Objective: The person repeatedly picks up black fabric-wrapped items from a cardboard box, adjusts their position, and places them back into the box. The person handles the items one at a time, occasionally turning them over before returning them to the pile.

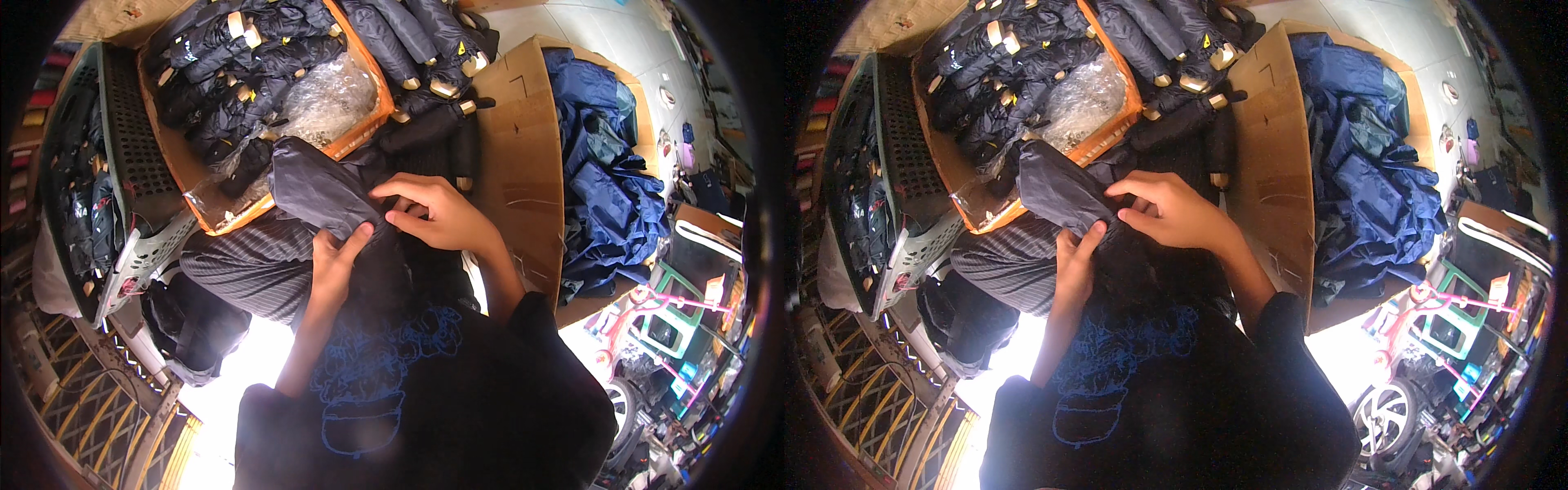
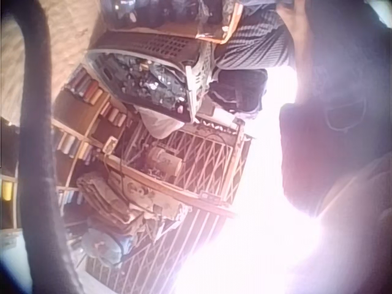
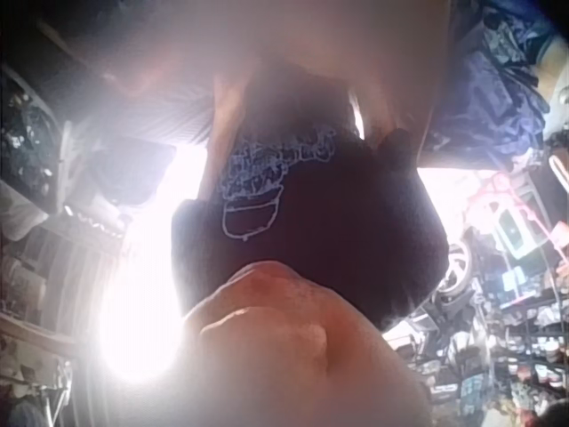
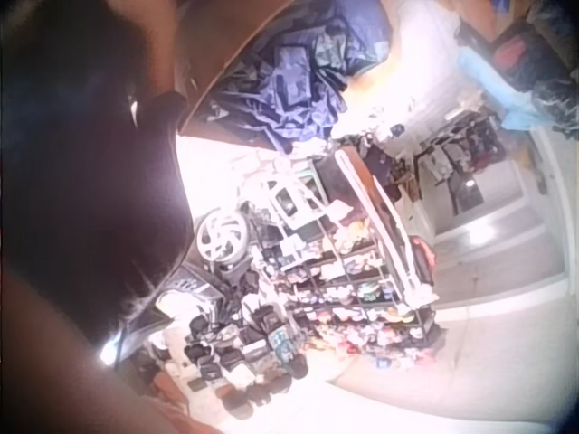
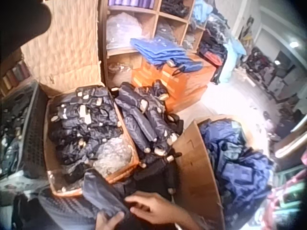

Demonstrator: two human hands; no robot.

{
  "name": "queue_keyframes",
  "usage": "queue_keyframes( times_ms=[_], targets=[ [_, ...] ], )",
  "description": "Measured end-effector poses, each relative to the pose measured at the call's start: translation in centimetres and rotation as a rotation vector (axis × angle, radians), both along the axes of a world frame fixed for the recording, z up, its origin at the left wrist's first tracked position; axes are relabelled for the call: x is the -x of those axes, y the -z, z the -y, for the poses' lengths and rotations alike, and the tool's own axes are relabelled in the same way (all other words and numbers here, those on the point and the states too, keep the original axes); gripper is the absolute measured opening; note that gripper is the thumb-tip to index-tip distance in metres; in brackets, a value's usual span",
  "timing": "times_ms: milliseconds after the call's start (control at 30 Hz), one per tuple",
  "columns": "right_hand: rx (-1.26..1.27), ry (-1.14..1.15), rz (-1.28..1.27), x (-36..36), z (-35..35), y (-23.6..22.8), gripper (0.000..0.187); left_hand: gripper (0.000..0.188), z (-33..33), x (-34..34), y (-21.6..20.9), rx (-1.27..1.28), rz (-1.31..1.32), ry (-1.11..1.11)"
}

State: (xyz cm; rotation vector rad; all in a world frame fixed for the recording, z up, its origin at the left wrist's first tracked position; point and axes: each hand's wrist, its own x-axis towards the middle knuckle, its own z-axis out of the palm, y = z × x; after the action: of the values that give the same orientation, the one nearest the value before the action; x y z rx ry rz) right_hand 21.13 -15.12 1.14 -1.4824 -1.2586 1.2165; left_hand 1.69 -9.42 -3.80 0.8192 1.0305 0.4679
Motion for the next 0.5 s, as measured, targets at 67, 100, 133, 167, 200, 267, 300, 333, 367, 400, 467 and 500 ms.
queue_keyframes(
  times_ms=[67,100,133,167,200,267,300,333,367,400,467,500],
  targets=[
    [0.009,0.010,-0.079,-0.1,0.1,0.6,0.033,0.031,0.0,-0.4,-1.1,0.023,0.072,-0.034],
    [0.014,0.025,-0.147,-0.1,0.1,0.9,0.035,0.032,0.0,-0.2,-1.0,0.023,0.081,-0.017],
    [0.020,0.040,-0.215,0.0,0.1,1.1,0.036,0.033,-0.1,0.2,-0.8,0.023,0.090,0.001],
    [0.011,0.043,-0.220,0.0,0.0,1.3,0.037,0.034,-0.1,0.3,-0.7,0.023,0.099,0.019],
    [0.002,0.043,-0.226,0.1,0.0,1.5,0.039,0.034,-0.1,0.4,-0.7,0.021,0.113,0.031],
    [-0.014,0.053,-0.184,0.4,-0.2,1.6,0.038,0.034,-0.1,0.5,-0.8,0.015,0.139,0.057],
    [-0.021,0.064,-0.135,0.6,-0.2,1.5,0.036,0.035,-0.2,0.5,-0.8,0.011,0.139,0.062],
    [-0.029,0.074,-0.086,0.8,-0.3,1.4,0.034,0.036,-0.3,0.5,-0.7,0.007,0.139,0.066],
    [-0.069,0.101,-0.063,1.2,-0.2,1.5,0.031,0.037,-0.3,0.5,-0.6,0.002,0.139,0.071],
    [-0.107,0.128,-0.040,1.7,-0.2,1.6,0.028,0.038,-0.4,0.4,-0.5,0.013,0.143,0.051],
    [-0.206,0.148,0.071,2.1,-0.3,2.0,0.021,0.040,-0.4,0.3,-0.2,0.035,0.151,0.011],
    [-0.268,0.139,0.157,2.2,-0.4,2.3,0.017,0.041,-0.3,0.3,-0.3,0.041,0.136,0.005]
  ],
)
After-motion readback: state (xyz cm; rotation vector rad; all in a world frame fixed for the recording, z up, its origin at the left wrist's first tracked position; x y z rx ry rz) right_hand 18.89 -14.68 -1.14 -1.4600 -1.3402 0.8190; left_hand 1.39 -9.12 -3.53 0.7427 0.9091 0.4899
